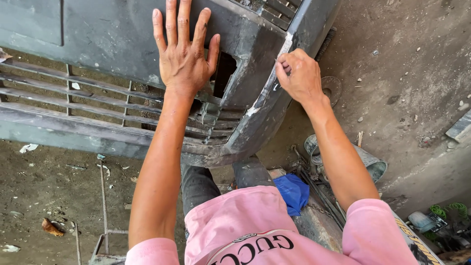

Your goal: The person works on a detached car grille panel laid on the workshop floor, scraping and sanding dried body filler along its edge with a small hand block. They periodically dip the block in a bucket of liquid, then wipe the panel's edge with a cloth.

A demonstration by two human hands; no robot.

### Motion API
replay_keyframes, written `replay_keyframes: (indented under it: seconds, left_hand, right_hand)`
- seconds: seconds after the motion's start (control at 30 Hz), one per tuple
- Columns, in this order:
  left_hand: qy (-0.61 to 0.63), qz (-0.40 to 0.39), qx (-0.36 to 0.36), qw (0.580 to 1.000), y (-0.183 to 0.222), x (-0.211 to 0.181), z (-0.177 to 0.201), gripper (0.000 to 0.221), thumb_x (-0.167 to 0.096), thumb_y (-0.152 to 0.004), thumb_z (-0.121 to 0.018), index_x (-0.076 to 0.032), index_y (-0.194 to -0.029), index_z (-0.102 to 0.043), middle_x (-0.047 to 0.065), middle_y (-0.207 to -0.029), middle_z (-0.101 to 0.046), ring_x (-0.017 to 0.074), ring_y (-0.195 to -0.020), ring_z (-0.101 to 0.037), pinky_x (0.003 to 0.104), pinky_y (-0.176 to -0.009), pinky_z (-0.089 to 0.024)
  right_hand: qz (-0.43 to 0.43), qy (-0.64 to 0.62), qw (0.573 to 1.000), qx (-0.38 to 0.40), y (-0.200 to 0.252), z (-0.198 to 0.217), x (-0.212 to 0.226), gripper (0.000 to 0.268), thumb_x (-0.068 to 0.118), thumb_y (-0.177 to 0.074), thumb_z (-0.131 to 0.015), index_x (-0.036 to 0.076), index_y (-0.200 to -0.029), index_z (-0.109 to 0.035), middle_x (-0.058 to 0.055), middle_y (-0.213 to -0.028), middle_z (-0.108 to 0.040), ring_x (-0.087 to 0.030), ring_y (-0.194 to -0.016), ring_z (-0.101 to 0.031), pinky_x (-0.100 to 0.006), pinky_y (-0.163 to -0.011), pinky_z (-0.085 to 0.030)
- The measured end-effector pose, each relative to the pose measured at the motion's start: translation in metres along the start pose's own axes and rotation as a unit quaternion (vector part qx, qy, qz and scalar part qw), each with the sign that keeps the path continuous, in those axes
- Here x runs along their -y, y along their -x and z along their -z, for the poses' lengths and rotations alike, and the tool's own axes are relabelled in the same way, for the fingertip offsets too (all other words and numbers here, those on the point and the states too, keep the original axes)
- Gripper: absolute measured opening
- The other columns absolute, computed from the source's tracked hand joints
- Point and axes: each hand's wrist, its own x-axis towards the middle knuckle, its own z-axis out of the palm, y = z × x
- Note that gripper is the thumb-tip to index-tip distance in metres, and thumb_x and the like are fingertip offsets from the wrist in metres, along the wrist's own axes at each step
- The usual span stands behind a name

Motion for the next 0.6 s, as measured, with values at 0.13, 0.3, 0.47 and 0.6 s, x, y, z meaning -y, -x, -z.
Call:
replay_keyframes:
  seconds: [0.13, 0.3, 0.47, 0.6]
  left_hand:
    - [0.008, 0.001, -0.004, 1.000, 0.000, -0.001, 0.002, 0.041, -0.035, -0.116, -0.058, -0.013, -0.150, -0.054, 0.019, -0.169, -0.031, 0.0409, -0.157, -0.022, 0.061, -0.128, -0.013]
    - [-0.001, -0.007, -0.020, 1.000, 0.000, 0.000, 0.002, 0.043, -0.032, -0.112, -0.056, -0.012, -0.150, -0.053, 0.020, -0.165, -0.036, 0.0411, -0.155, -0.027, 0.061, -0.127, -0.015]
    - [0.004, -0.008, -0.020, 1.000, -0.001, 0.001, 0.001, 0.041, -0.034, -0.115, -0.058, -0.011, -0.149, -0.053, 0.021, -0.162, -0.039, 0.0422, -0.152, -0.029, 0.060, -0.126, -0.016]
    - [0.003, -0.013, -0.030, 0.999, -0.001, 0.000, 0.002, 0.044, -0.032, -0.111, -0.056, -0.011, -0.149, -0.052, 0.020, -0.161, -0.040, 0.0426, -0.152, -0.030, 0.060, -0.127, -0.016]
  right_hand:
    - [0.025, -0.003, 0.999, 0.042, 0.024, -0.006, 0.024, 0.011, 0.010, -0.091, -0.078, 0.002, -0.098, -0.076, -0.011, -0.087, -0.071, -0.020, -0.075, -0.072, -0.032, -0.067, -0.059]
    - [-0.001, -0.030, 0.996, 0.082, 0.034, -0.015, 0.026, 0.020, 0.018, -0.083, -0.081, 0.001, -0.092, -0.074, -0.009, -0.083, -0.070, -0.019, -0.073, -0.072, -0.031, -0.070, -0.062]
    - [-0.010, -0.005, 0.999, 0.035, 0.038, -0.007, 0.066, 0.043, 0.023, -0.074, -0.087, -0.001, -0.103, -0.067, -0.012, -0.096, -0.065, -0.022, -0.084, -0.070, -0.033, -0.076, -0.060]
    - [-0.022, 0.002, 0.999, 0.028, 0.035, -0.010, 0.061, 0.053, 0.025, -0.068, -0.091, 0.000, -0.106, -0.064, -0.011, -0.099, -0.063, -0.022, -0.086, -0.068, -0.034, -0.078, -0.059]
